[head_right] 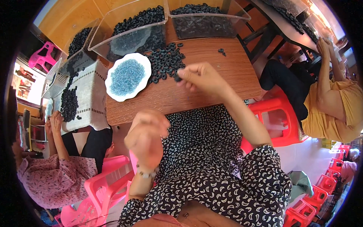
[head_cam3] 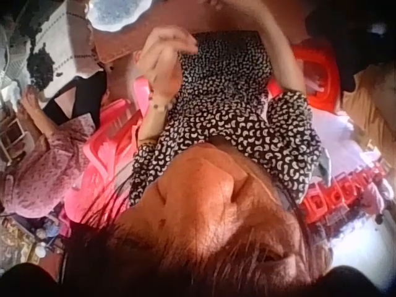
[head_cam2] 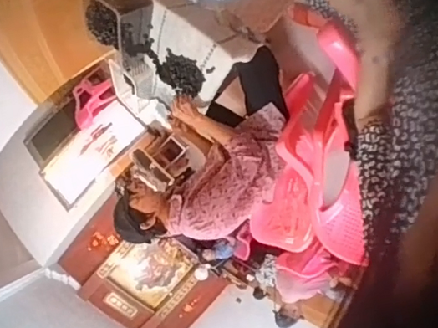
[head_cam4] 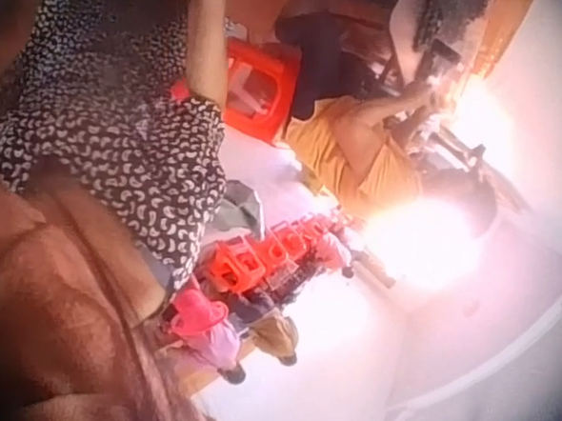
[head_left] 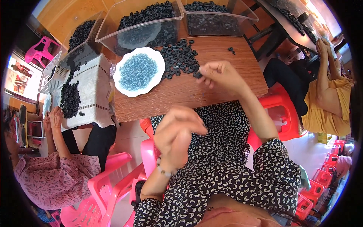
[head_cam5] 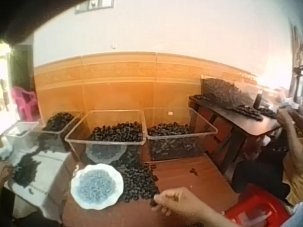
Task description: Sorting and inspecting black buttons and small blue beads at a workshop table.
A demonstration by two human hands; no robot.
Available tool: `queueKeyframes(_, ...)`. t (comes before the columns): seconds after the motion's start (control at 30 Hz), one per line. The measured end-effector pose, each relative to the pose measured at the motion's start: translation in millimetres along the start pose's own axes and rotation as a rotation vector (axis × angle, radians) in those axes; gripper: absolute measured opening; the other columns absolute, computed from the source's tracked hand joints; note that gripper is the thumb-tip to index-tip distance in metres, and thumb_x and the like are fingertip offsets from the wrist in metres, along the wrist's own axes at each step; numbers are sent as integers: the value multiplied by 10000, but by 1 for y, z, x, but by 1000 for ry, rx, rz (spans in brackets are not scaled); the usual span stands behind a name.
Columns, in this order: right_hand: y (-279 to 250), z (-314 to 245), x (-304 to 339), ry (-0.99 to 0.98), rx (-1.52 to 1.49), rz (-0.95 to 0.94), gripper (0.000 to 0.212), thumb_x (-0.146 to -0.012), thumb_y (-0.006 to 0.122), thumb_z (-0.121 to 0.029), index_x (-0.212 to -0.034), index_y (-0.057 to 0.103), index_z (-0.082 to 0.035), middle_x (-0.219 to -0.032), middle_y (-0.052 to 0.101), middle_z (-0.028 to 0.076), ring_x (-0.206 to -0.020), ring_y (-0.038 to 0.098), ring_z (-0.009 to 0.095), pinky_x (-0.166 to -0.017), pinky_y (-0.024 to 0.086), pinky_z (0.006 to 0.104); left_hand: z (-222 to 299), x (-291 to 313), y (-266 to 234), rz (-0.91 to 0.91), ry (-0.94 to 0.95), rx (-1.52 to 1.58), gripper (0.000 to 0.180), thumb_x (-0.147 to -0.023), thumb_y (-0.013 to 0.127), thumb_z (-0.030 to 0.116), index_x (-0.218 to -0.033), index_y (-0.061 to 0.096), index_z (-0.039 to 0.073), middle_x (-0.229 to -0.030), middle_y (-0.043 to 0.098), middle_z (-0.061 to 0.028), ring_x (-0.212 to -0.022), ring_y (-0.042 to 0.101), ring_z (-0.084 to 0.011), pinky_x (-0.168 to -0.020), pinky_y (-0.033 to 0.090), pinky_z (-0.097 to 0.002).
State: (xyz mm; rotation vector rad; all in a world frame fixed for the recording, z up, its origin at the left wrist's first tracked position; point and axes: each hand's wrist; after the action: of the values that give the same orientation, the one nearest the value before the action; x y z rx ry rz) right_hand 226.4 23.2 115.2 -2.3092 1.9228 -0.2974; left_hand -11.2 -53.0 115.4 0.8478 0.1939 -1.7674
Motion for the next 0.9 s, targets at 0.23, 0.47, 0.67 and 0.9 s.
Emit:
queueKeyframes(0.23, -66, -49, -59, -282, 231, 194, 379, -1006, 659, -396, -1100, 745, -40, -945, 770, 51, -716, 580, 16, -629, 493, 190, 64, -5, 17, -236, 243, 633, 615, -1096, 397, 471, -906, 777, 27, -981, 702, -158, -829, 653, -262, -657, 544, -364)
queueKeyframes(0.47, -124, -89, -132, -259, 73, 520, 232, -1000, 654, -149, -1059, 720, 66, -903, 746, 135, -683, 646, 125, -619, 542, 288, 63, -2, 26, -141, 279, 596, 479, -1009, 559, 561, -1025, 761, 127, -1117, 642, -68, -1010, 556, -227, -806, 506, -322)
queueKeyframes(0.67, -122, -89, -147, -51, 115, 577, 247, -1001, 660, -177, -1080, 713, 50, -876, 728, 111, -617, 638, 145, -602, 555, 292, 60, 4, 20, -202, 264, 611, 477, -1003, 565, 565, -1004, 767, 133, -1101, 637, -62, -980, 551, -216, -781, 498, -318)
queueKeyframes(0.9, -161, -50, -158, -670, -3, 59, 288, -1014, 652, -210, -1106, 708, 58, -858, 712, 103, -702, 668, 143, -634, 555, 277, 73, -3, -2, -274, 190, 554, 469, -1050, 502, 508, -970, 766, 129, -1077, 632, -45, -986, 568, -196, -806, 513, -340)
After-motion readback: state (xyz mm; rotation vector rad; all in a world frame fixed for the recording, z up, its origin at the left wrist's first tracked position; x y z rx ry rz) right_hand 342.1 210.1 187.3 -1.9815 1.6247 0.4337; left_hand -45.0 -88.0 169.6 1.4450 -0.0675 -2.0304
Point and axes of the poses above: each hand's wrist, its own x-axis away from the middle knuckle, its own y-axis out of the palm, z = x × y
